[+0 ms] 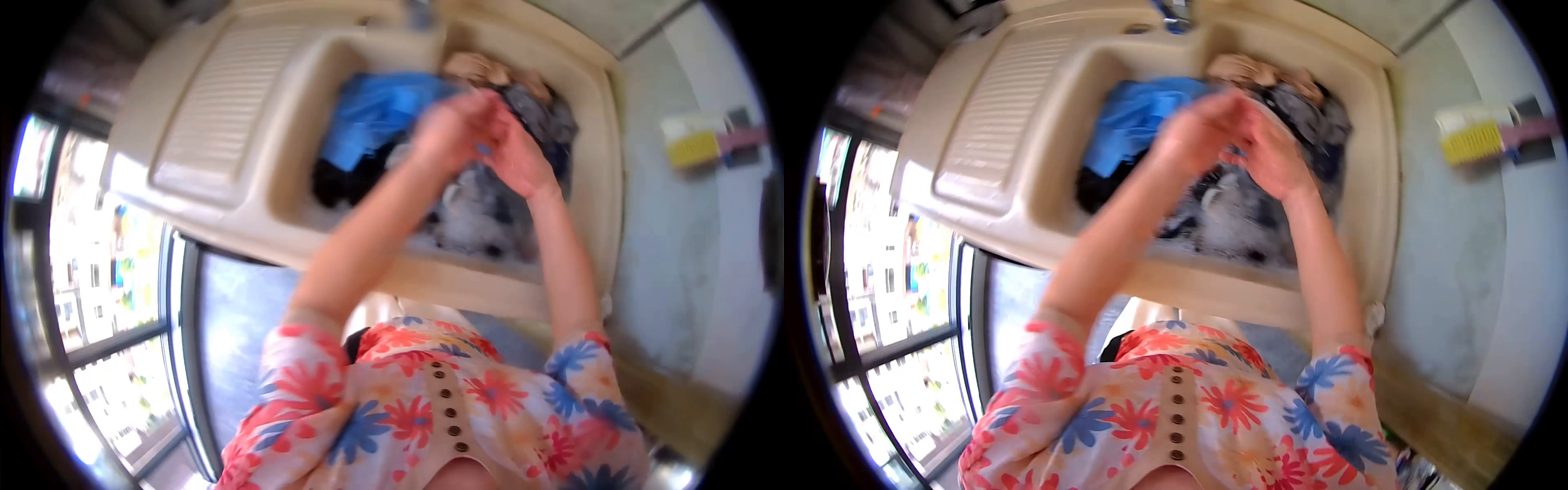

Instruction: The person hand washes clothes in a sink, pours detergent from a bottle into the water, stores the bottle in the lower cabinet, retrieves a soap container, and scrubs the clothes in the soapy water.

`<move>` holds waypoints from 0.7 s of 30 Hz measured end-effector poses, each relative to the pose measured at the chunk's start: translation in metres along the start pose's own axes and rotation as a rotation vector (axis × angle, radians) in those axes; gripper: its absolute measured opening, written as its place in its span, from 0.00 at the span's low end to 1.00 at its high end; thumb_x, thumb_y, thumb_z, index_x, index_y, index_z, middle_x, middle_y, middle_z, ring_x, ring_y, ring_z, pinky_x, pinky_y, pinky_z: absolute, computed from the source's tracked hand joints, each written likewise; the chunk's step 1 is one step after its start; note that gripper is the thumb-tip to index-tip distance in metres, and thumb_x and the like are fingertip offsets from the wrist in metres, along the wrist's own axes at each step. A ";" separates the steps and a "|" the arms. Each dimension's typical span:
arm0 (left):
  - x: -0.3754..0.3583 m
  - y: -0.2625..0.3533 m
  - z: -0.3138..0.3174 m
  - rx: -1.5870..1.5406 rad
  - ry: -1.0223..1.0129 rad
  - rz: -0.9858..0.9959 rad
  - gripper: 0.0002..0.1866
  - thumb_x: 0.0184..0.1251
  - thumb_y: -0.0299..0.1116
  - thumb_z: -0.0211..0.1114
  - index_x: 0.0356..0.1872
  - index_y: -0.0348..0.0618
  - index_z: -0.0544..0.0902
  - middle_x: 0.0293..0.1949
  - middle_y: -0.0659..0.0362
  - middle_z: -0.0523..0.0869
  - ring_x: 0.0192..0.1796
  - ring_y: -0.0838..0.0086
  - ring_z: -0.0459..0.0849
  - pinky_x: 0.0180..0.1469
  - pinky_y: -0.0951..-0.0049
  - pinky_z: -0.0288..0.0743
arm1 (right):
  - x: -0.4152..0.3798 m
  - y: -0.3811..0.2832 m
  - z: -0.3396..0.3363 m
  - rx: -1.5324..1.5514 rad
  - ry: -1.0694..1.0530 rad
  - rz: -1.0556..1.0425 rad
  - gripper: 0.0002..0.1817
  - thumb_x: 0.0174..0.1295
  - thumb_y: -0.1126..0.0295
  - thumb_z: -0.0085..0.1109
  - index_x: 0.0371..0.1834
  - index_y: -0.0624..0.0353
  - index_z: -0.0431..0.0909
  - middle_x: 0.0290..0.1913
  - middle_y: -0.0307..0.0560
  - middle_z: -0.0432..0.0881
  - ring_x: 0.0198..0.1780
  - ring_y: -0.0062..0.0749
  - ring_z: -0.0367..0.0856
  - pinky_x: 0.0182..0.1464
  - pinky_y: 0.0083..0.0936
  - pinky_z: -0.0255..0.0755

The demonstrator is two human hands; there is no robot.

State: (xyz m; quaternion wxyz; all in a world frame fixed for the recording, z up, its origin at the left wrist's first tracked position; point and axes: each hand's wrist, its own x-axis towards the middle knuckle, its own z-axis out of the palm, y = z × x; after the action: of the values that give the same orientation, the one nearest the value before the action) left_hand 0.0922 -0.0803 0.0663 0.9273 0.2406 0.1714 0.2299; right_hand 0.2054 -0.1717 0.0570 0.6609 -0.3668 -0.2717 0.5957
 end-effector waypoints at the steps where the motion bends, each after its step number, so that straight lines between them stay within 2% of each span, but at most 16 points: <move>1: 0.000 -0.022 0.011 -0.212 -0.047 0.034 0.09 0.62 0.31 0.55 0.38 0.37 0.77 0.36 0.53 0.81 0.41 0.65 0.79 0.49 0.69 0.71 | 0.002 0.005 0.014 0.091 -0.023 -0.038 0.29 0.61 0.55 0.51 0.63 0.56 0.58 0.53 0.45 0.72 0.54 0.31 0.70 0.52 0.34 0.66; 2: 0.005 -0.041 0.024 -0.386 -0.072 0.069 0.07 0.62 0.29 0.55 0.36 0.37 0.76 0.35 0.53 0.80 0.40 0.67 0.78 0.48 0.71 0.71 | 0.002 0.007 0.026 0.181 -0.045 -0.074 0.27 0.61 0.57 0.52 0.60 0.58 0.61 0.52 0.49 0.72 0.54 0.34 0.70 0.53 0.37 0.66; 4: 0.008 -0.061 0.027 -0.217 -0.121 0.341 0.06 0.60 0.28 0.56 0.37 0.39 0.76 0.35 0.53 0.80 0.40 0.67 0.78 0.44 0.71 0.73 | 0.005 0.009 0.009 0.274 -0.179 -0.139 0.16 0.59 0.62 0.53 0.45 0.60 0.71 0.44 0.50 0.75 0.49 0.36 0.72 0.56 0.40 0.65; 6: -0.002 -0.077 0.023 0.407 0.290 0.375 0.05 0.57 0.28 0.56 0.33 0.41 0.79 0.33 0.51 0.81 0.39 0.62 0.79 0.39 0.69 0.73 | 0.001 0.016 -0.004 0.002 0.275 -0.157 0.08 0.57 0.66 0.53 0.31 0.59 0.72 0.33 0.45 0.77 0.41 0.34 0.75 0.52 0.37 0.68; 8: -0.024 -0.073 0.021 1.111 0.328 0.568 0.05 0.52 0.27 0.56 0.28 0.42 0.80 0.32 0.51 0.82 0.36 0.57 0.79 0.35 0.65 0.73 | 0.008 0.032 -0.041 0.093 0.197 -0.017 0.07 0.57 0.66 0.53 0.29 0.58 0.72 0.27 0.42 0.76 0.34 0.30 0.75 0.44 0.30 0.70; 10: -0.027 -0.073 0.005 1.291 0.332 0.727 0.06 0.49 0.29 0.57 0.25 0.42 0.81 0.32 0.51 0.81 0.33 0.54 0.79 0.36 0.64 0.73 | 0.015 0.043 -0.021 0.103 0.259 0.020 0.07 0.57 0.66 0.53 0.32 0.58 0.72 0.27 0.41 0.77 0.32 0.28 0.75 0.40 0.25 0.69; 11: -0.028 -0.073 -0.007 1.363 0.292 0.752 0.07 0.49 0.30 0.58 0.27 0.41 0.81 0.31 0.52 0.82 0.33 0.57 0.80 0.38 0.63 0.73 | 0.013 0.043 -0.012 0.107 0.297 0.044 0.08 0.58 0.66 0.53 0.33 0.58 0.72 0.27 0.41 0.77 0.31 0.27 0.75 0.38 0.23 0.69; 12: -0.035 -0.068 -0.014 1.561 0.253 0.651 0.07 0.48 0.30 0.59 0.28 0.41 0.82 0.31 0.52 0.82 0.34 0.58 0.80 0.39 0.63 0.73 | 0.011 0.046 -0.003 0.119 0.337 0.063 0.08 0.58 0.66 0.54 0.34 0.58 0.73 0.28 0.41 0.77 0.30 0.26 0.75 0.35 0.21 0.68; 13: -0.048 -0.058 -0.016 1.759 0.202 0.531 0.07 0.48 0.30 0.59 0.28 0.41 0.82 0.32 0.53 0.82 0.35 0.60 0.80 0.40 0.62 0.73 | 0.009 0.048 -0.003 -0.071 0.380 0.160 0.09 0.58 0.67 0.54 0.37 0.60 0.72 0.27 0.40 0.77 0.29 0.24 0.75 0.33 0.19 0.69; 14: -0.063 -0.051 -0.018 1.947 0.138 0.388 0.08 0.47 0.30 0.59 0.29 0.41 0.82 0.32 0.54 0.82 0.36 0.61 0.80 0.41 0.62 0.72 | 0.009 0.053 -0.003 -0.280 0.356 0.098 0.09 0.59 0.68 0.54 0.38 0.61 0.72 0.27 0.40 0.77 0.28 0.23 0.75 0.33 0.19 0.69; 15: -0.089 -0.034 -0.007 2.126 0.096 0.308 0.09 0.46 0.29 0.60 0.30 0.41 0.82 0.36 0.57 0.81 0.44 0.65 0.78 0.46 0.60 0.68 | 0.009 0.057 -0.003 -0.491 0.331 0.032 0.09 0.59 0.68 0.54 0.39 0.62 0.73 0.27 0.39 0.77 0.28 0.22 0.75 0.32 0.18 0.69; 16: -0.101 -0.031 -0.008 2.157 0.133 0.298 0.09 0.46 0.30 0.60 0.31 0.42 0.83 0.37 0.57 0.81 0.46 0.64 0.76 0.48 0.60 0.66 | 0.010 0.060 -0.005 -0.706 0.302 -0.038 0.09 0.60 0.69 0.53 0.40 0.63 0.73 0.28 0.39 0.77 0.27 0.21 0.75 0.31 0.17 0.69; 19: -0.131 -0.016 -0.005 2.151 0.221 0.277 0.10 0.47 0.32 0.60 0.33 0.47 0.83 0.42 0.60 0.78 0.54 0.65 0.70 0.52 0.59 0.61 | 0.018 0.067 -0.011 -0.970 0.240 -0.174 0.10 0.60 0.70 0.52 0.39 0.65 0.74 0.27 0.40 0.78 0.26 0.21 0.75 0.30 0.17 0.69; 21: -0.138 -0.018 -0.026 2.062 0.367 0.530 0.11 0.46 0.33 0.61 0.33 0.50 0.84 0.39 0.61 0.79 0.51 0.66 0.73 0.50 0.60 0.64 | 0.027 0.072 -0.018 -1.099 0.150 -0.182 0.09 0.60 0.70 0.53 0.37 0.66 0.75 0.26 0.41 0.78 0.26 0.21 0.76 0.30 0.17 0.69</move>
State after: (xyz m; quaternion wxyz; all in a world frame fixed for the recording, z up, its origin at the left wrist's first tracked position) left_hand -0.0281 -0.1554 0.0640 0.1588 0.8966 0.3613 0.2007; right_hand 0.1809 -0.1459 -0.0136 0.4388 -0.6736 -0.5251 0.2793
